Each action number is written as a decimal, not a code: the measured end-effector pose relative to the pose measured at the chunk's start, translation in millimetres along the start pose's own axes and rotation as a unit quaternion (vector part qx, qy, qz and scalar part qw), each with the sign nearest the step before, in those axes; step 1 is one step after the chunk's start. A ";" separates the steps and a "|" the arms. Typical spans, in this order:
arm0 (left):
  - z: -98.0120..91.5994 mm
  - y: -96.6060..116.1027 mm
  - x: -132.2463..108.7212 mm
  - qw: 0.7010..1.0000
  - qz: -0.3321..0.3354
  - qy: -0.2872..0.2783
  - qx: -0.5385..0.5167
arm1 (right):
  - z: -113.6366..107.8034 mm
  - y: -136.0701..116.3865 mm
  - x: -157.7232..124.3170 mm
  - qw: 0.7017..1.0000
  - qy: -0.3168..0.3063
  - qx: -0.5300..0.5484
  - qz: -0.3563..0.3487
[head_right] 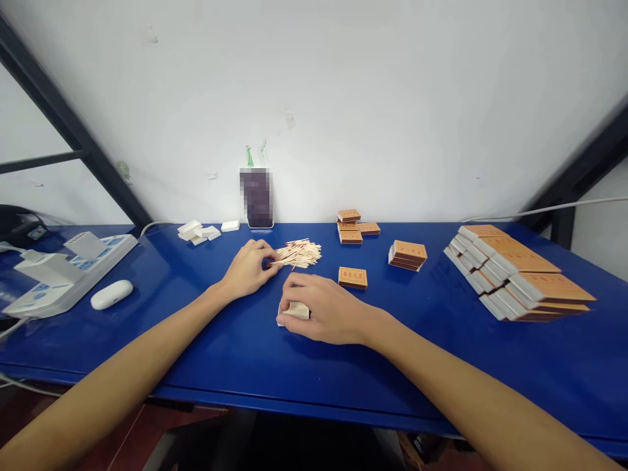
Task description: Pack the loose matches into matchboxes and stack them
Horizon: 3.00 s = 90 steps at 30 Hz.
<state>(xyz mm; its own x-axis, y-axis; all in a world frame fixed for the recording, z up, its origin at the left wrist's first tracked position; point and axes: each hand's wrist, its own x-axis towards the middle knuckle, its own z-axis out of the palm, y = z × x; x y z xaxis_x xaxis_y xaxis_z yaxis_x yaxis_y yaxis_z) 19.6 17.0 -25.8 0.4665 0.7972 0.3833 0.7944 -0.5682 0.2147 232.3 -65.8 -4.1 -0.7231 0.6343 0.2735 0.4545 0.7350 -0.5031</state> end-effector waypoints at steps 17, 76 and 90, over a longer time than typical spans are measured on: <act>-15.2 24.4 -16.6 0.988 0.100 -0.073 -0.088 | -9.0 34.9 1.5 0.985 0.098 -0.118 0.080; -15.6 22.7 -12.9 0.976 0.101 -0.135 -0.137 | 4.9 41.0 8.0 0.990 0.058 -0.088 0.093; -15.9 27.9 -16.1 0.983 0.101 -0.133 -0.079 | 2.7 41.8 6.9 0.990 0.028 -0.041 0.132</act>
<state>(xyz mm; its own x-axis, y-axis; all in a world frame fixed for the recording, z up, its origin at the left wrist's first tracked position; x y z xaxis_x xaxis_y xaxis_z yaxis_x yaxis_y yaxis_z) 28.1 -15.0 -11.7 0.7096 0.6788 0.1890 0.6154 -0.7277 0.3028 245.0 -31.3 -25.5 -0.5443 0.8175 0.1883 0.6665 0.5577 -0.4947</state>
